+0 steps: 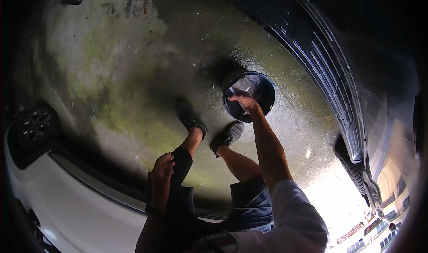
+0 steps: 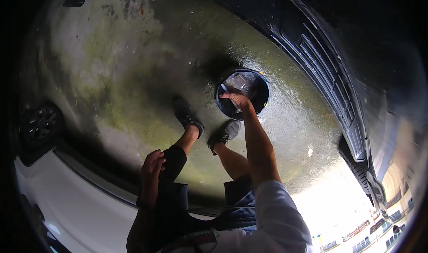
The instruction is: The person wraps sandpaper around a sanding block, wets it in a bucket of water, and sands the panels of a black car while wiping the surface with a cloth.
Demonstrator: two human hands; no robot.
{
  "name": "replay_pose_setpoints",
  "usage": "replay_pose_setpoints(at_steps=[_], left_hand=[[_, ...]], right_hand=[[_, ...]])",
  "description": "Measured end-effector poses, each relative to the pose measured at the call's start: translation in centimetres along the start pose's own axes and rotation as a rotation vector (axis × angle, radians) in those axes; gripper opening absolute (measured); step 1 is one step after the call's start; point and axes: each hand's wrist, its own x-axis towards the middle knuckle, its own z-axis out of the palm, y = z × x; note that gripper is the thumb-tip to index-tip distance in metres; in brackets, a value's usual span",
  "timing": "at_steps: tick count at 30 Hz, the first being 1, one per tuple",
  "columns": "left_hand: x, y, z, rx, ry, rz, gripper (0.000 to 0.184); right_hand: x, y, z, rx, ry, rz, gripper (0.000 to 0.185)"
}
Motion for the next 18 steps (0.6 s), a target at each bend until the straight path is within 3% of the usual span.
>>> replay_pose_setpoints(at_steps=[3,5,7,11,13,15,17,18], left_hand=[[-0.8,0.2,1.5,-0.054,-0.132,0.023,0.050],[-0.4,1.6,4.4,-0.263,-0.310,-0.074,0.059],[1.5,3.3,8.6,-0.453,-0.420,-0.213,0.078],[4.2,6.8,16.7,-0.636,-0.501,-0.303,0.109],[8.6,4.1,21.6,-0.750,-0.628,-0.228,0.110],[6.5,8.6,23.0,-0.853,-0.672,-0.181,0.071],[1.1,14.0,21.4,-0.954,-0.590,-0.161,0.049],[3.4,13.0,22.8,-1.072,-0.533,-0.264,0.033]], right_hand=[[-6.7,-1.8,-0.1,0.208,-0.012,-0.092,0.066],[-13.4,-3.6,0.6,0.210,0.030,-0.129,0.070],[-19.4,-4.5,1.0,0.239,-0.091,-0.223,0.067],[-33.7,-9.5,2.9,0.257,-0.205,-0.389,0.074],[-40.2,-12.0,3.9,0.281,-0.223,-0.428,0.083],[-45.0,-13.2,4.1,0.265,-0.261,-0.468,0.089],[-48.7,-14.5,4.2,0.299,-0.346,-0.581,0.092],[-49.7,-14.6,4.0,0.324,-0.349,-0.595,0.092]])
